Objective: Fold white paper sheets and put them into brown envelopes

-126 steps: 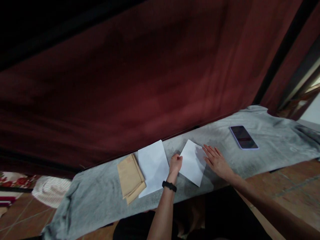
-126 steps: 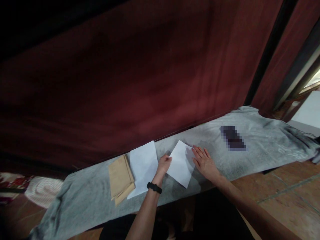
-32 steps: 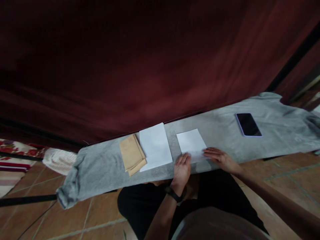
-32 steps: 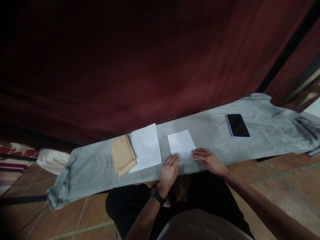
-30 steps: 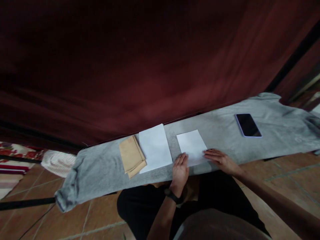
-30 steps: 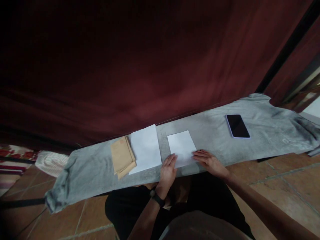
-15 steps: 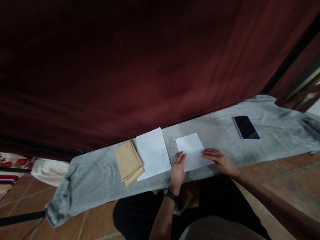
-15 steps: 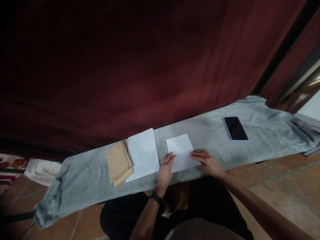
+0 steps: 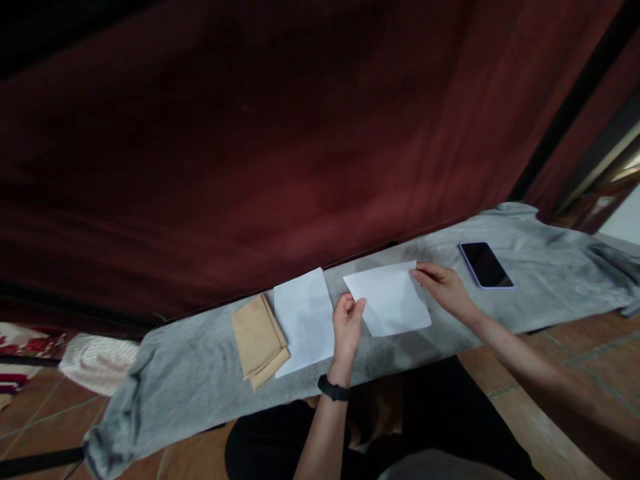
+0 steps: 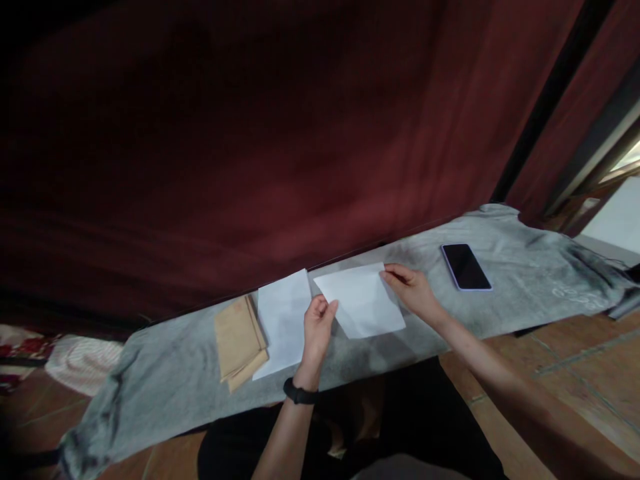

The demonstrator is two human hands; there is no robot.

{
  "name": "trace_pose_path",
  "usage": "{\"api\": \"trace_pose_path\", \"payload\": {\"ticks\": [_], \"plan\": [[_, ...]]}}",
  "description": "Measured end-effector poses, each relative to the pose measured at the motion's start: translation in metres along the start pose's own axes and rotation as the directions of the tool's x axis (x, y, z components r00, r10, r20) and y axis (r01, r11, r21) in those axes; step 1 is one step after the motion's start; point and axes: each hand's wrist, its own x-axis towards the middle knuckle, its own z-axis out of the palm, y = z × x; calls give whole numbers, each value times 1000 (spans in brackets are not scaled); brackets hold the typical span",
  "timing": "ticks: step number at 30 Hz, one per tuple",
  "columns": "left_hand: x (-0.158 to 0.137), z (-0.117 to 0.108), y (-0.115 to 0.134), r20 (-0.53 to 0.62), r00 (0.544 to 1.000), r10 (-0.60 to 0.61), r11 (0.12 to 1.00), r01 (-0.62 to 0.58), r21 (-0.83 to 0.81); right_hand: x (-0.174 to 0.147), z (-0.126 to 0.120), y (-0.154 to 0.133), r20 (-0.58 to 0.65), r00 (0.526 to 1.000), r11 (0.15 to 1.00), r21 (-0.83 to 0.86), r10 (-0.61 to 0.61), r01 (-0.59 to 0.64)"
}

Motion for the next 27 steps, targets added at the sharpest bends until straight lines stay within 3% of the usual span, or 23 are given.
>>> {"api": "trace_pose_path", "payload": {"ticks": [3,5,8,10,12,16,19,24,27], "plan": [[1,0,-2,19,1000,-23,999,22,37,5,4,1,-33,998,998,39,50,-48],[4,-2,1,-27,1000,4,996,-1,94,7,3,-3,-9,999,997,66,37,-37],[8,-7,5,-98,982,162,965,-137,225,5,-2,-12,40,999,995,92,-28,24],[7,-11,2,-67,950,304,904,-265,335,-2,-6,-12,91,994,994,89,-66,58],[2,-14,-9,17,935,355,852,-331,405,-14,-8,-2,167,983,996,66,-77,67],[-19,-18,-48,201,953,225,783,-300,544,-56,-5,48,319,948,997,-67,-19,43],[-37,-20,-71,382,917,114,686,-351,638,-88,-5,84,443,896,974,-189,-27,124],[-64,-27,-72,546,835,64,575,-478,664,-115,-9,104,653,747,903,-236,-126,358],[-75,-31,-67,599,800,45,562,-516,647,-118,-11,104,696,700,882,-216,-162,419]]}}
